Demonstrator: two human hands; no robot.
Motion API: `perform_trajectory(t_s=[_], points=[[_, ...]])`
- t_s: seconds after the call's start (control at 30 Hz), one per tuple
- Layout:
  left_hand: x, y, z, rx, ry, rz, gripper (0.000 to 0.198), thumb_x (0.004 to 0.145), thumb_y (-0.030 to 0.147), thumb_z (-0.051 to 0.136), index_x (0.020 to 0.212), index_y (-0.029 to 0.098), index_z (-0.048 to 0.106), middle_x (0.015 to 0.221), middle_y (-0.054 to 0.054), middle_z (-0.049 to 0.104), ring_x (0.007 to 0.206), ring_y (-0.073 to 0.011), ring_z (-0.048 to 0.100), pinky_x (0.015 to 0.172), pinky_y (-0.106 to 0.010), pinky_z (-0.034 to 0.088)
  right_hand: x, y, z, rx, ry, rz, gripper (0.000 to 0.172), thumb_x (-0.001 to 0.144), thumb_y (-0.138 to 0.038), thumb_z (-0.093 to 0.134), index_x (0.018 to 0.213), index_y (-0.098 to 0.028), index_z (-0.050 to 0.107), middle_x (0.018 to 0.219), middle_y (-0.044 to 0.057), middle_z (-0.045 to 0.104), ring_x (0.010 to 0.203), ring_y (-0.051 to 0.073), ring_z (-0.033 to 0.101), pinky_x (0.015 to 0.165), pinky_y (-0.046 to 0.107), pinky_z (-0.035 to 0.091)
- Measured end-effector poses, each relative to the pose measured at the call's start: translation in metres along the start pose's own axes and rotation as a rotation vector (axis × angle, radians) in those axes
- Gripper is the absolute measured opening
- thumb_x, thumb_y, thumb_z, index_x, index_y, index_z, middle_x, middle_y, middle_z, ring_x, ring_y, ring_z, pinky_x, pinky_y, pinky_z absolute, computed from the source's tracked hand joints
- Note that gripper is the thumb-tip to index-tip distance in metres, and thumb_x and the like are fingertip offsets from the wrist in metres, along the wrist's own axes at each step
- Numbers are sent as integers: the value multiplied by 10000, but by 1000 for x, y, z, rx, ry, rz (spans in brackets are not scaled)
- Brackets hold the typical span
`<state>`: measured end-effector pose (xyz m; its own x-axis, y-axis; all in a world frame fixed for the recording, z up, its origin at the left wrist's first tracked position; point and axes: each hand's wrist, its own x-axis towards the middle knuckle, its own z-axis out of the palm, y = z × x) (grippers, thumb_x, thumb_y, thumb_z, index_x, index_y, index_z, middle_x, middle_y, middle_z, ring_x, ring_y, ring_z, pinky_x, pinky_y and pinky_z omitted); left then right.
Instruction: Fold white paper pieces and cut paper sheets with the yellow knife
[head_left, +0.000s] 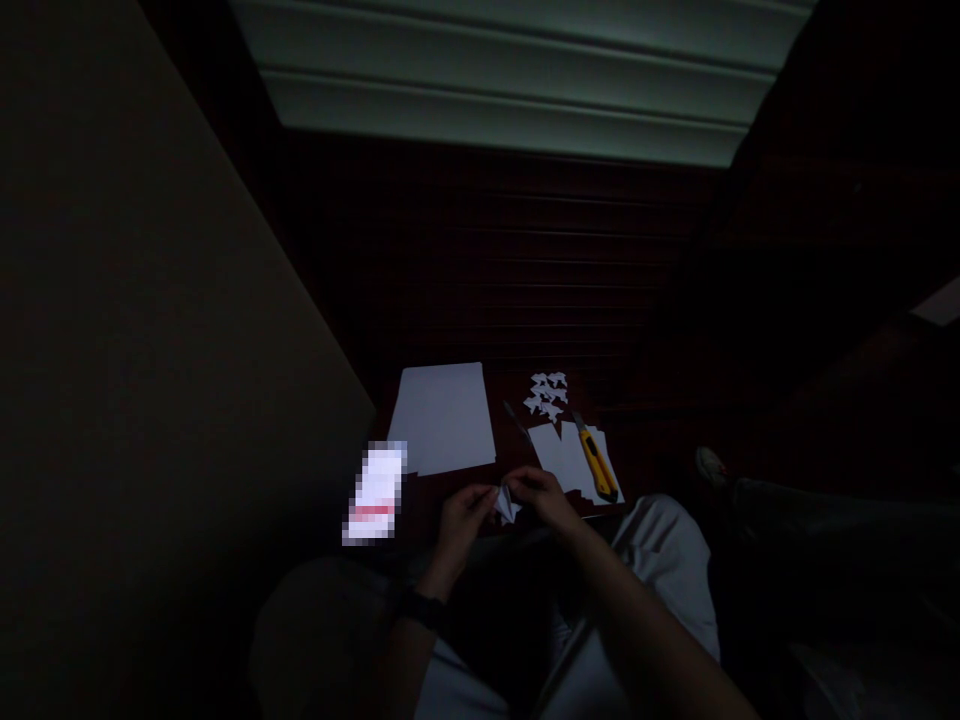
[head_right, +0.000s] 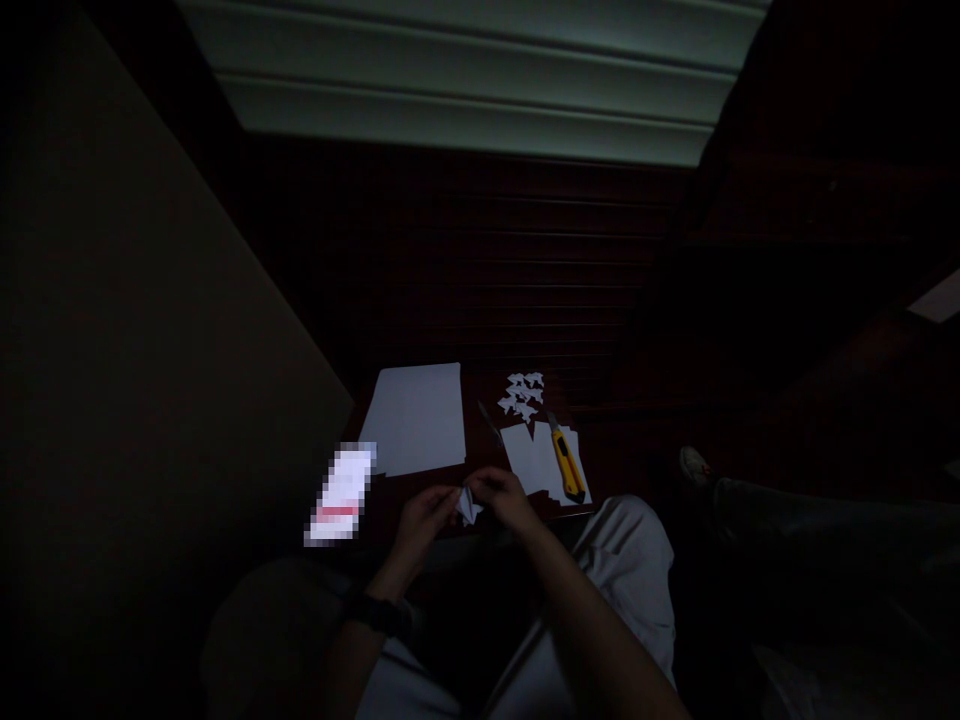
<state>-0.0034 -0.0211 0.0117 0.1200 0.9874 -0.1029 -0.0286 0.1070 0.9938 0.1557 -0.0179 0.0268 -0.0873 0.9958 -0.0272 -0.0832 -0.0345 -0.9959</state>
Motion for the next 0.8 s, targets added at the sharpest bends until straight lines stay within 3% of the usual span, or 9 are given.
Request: perform_trajectory(t_s=[0.27,0.5,0.8], points=[[-1,1,2,9,25,9,330,666,437,628,785,131,662,580,-15,612,504,-107,515,503,-211,388,7,9,4,-4,-53,28,148,690,-299,617,749,-170,575,703,-3,573,638,128,511,603,245,397],[0,0,1,17,17,1,341,664,446,629,788,131,660,560,-5,600,510,-112,527,507,-213,400,2,17,10,-194,39,-109,135,741,-280,556,831,-184,525,774,4,558,714,142,519,655,258,414],[0,-2,1,7,-15,10,291,703,396,613,810,127,633,590,-3,586,534,-111,518,507,-204,405,3,33,15,-146,110,-150,105,745,-248,540,827,-187,519,782,6,540,730,148,516,665,258,412]])
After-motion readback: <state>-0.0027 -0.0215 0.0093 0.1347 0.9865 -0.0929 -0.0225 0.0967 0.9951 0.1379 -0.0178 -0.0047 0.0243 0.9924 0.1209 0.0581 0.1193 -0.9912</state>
